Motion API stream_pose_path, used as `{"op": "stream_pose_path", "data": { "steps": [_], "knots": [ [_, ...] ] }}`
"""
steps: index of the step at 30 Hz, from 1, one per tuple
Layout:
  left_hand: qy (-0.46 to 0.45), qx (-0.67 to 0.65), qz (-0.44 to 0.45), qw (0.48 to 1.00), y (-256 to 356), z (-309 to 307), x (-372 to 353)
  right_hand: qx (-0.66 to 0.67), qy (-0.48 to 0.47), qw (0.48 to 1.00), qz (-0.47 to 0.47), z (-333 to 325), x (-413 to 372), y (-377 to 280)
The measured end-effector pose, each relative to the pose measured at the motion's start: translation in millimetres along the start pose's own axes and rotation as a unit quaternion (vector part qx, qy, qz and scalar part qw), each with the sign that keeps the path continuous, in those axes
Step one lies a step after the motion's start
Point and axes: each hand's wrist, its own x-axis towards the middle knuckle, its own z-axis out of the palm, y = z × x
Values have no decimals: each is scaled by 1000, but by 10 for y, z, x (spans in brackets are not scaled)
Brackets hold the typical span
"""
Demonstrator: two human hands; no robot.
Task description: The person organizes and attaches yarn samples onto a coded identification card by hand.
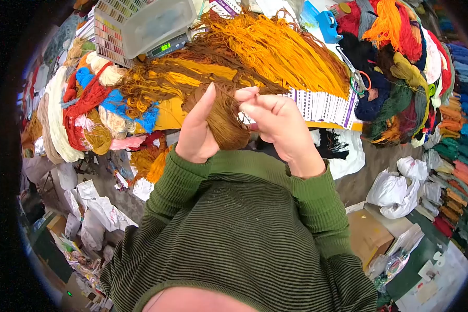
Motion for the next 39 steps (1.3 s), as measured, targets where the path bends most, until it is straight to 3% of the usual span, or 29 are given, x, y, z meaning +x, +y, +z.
{"op": "stream_pose_path", "data": {
  "steps": [2,6,11,14,20,23,27,29,35,39],
  "knots": [
    [-11,10,-1,1000,-17,-13,16,-89,24,996,-13,33,23,18],
    [-49,2,-6,999,-7,-35,37,-30,3,999,-31,2,27,33],
    [-72,10,-17,997,7,-61,54,-67,39,996,-34,43,44,8],
    [-68,8,-27,997,16,-86,71,-92,9,995,-23,-28,70,43],
    [-92,-20,-30,995,56,-92,96,-40,-26,999,-26,-177,68,49],
    [-98,-40,-25,994,43,-125,104,127,-65,990,9,-119,22,-24],
    [-118,-20,-17,993,44,-131,108,170,-17,985,15,-125,10,-13],
    [-85,0,-10,996,22,-65,104,171,-19,985,11,-153,29,3],
    [-40,57,6,998,-50,2,102,-25,52,998,-33,21,54,7],
    [-61,22,-22,998,-10,-3,104,-5,58,996,-69,15,87,56]
  ]
}}
